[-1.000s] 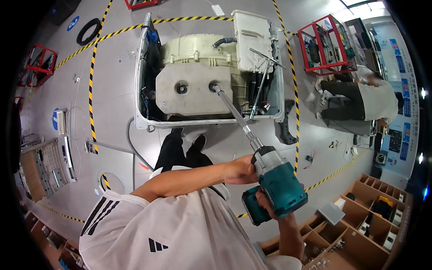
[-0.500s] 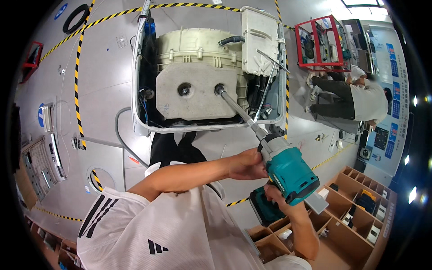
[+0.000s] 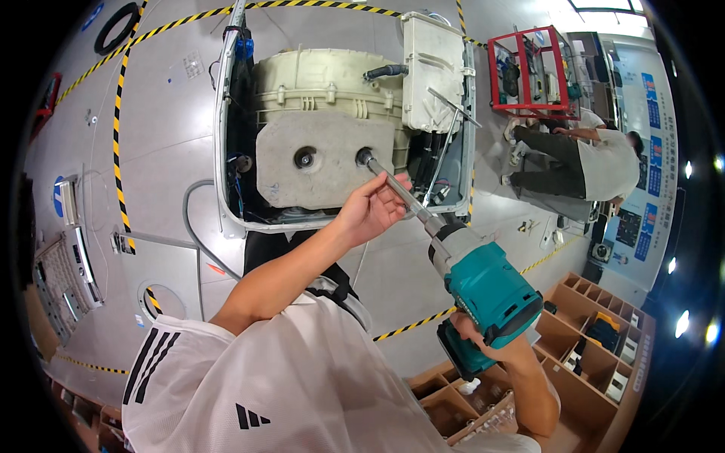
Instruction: The person picks up several nuts and bolts from the floor and places them on a washing machine, then uses a powered impact driver and a long socket extension to tighten a central bolt inside the machine's drum.
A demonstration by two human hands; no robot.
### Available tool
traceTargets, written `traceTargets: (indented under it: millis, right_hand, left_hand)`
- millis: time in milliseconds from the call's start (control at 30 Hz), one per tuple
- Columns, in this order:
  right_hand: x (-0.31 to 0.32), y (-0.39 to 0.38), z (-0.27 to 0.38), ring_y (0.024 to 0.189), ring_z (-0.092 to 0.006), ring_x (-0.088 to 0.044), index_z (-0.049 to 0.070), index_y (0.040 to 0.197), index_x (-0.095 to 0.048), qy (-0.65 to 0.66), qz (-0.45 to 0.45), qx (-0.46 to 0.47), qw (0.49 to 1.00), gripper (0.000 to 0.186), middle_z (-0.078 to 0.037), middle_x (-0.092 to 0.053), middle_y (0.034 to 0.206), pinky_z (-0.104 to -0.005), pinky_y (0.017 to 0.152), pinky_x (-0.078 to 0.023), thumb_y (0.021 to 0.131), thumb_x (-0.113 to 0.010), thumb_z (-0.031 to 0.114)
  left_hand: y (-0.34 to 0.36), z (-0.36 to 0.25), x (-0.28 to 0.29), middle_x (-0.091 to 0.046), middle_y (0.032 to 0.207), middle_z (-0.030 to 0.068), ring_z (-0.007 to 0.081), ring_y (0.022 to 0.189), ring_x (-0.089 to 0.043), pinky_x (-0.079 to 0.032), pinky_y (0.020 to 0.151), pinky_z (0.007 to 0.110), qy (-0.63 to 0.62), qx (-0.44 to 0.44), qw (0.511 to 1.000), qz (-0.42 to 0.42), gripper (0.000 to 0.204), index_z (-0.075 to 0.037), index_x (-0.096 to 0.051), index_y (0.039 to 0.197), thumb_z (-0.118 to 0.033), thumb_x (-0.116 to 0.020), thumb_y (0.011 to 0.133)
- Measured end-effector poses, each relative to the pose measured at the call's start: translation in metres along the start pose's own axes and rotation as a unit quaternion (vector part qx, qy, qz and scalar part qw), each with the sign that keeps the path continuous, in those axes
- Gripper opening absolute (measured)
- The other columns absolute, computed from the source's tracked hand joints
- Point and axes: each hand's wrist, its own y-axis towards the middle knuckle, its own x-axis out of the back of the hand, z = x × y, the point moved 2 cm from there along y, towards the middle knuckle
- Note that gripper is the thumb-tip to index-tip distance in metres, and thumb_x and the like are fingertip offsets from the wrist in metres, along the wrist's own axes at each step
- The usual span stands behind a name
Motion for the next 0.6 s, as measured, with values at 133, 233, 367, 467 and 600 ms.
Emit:
traceTargets:
  millis: [133,233,367,467,600]
  right_hand:
    - [0.004,0.005,0.019,0.053,-0.0103,-0.050,-0.003,0.105,-0.054,0.024,-0.016,-0.079,0.996,0.037,-0.004,-0.053,0.063,-0.0236,0.052,-0.042,0.069,-0.059,0.004]
    - [0.005,0.011,0.031,0.053,-0.0102,-0.050,-0.003,0.104,-0.054,0.024,-0.008,-0.088,0.996,0.037,-0.004,-0.053,0.064,-0.0236,0.052,-0.042,0.069,-0.060,0.005]
    - [0.008,0.016,0.037,0.055,-0.0096,-0.052,0.000,0.095,-0.057,-0.012,0.024,-0.069,0.997,0.023,-0.003,-0.056,0.068,-0.0232,0.051,-0.043,0.074,-0.059,0.009]
    - [0.009,0.020,0.039,0.055,-0.0091,-0.052,0.000,0.094,-0.058,0.014,0.047,-0.034,0.998,0.020,-0.003,-0.057,0.068,-0.0227,0.051,-0.043,0.076,-0.059,0.009]
    - [0.008,0.024,0.045,0.055,-0.0090,-0.050,-0.002,0.100,-0.056,0.085,0.034,-0.095,0.991,0.028,-0.003,-0.055,0.068,-0.0215,0.051,-0.042,0.074,-0.059,0.007]
  left_hand:
    - [0.005,0.001,-0.002,-0.060,0.089,0.0074,0.0133,0.075,-0.052,-0.046,0.071,0.027,0.008,-0.019,1.000,-0.018,0.030,-0.004,-0.055,0.090,-0.034,-0.049,0.092]
    - [0.009,-0.003,-0.003,-0.061,0.078,0.0045,0.0113,0.068,-0.054,-0.048,0.065,0.025,0.020,-0.019,0.999,-0.042,0.030,-0.006,-0.056,0.085,-0.034,-0.051,0.091]
    - [0.011,-0.004,-0.004,-0.062,0.071,0.0020,0.0091,0.062,-0.058,-0.051,0.059,0.023,0.011,-0.031,0.998,-0.059,0.029,-0.008,-0.056,0.081,-0.034,-0.051,0.091]
    - [0.009,-0.006,-0.005,-0.061,0.071,0.0018,0.0089,0.062,-0.058,-0.051,0.059,0.022,0.019,-0.041,0.998,-0.053,0.029,-0.009,-0.055,0.079,-0.035,-0.051,0.091]
    - [0.007,-0.008,-0.005,-0.062,0.073,0.0032,0.0099,0.065,-0.059,-0.051,0.063,0.023,0.046,-0.025,0.996,-0.075,0.031,-0.009,-0.054,0.079,-0.037,-0.051,0.090]
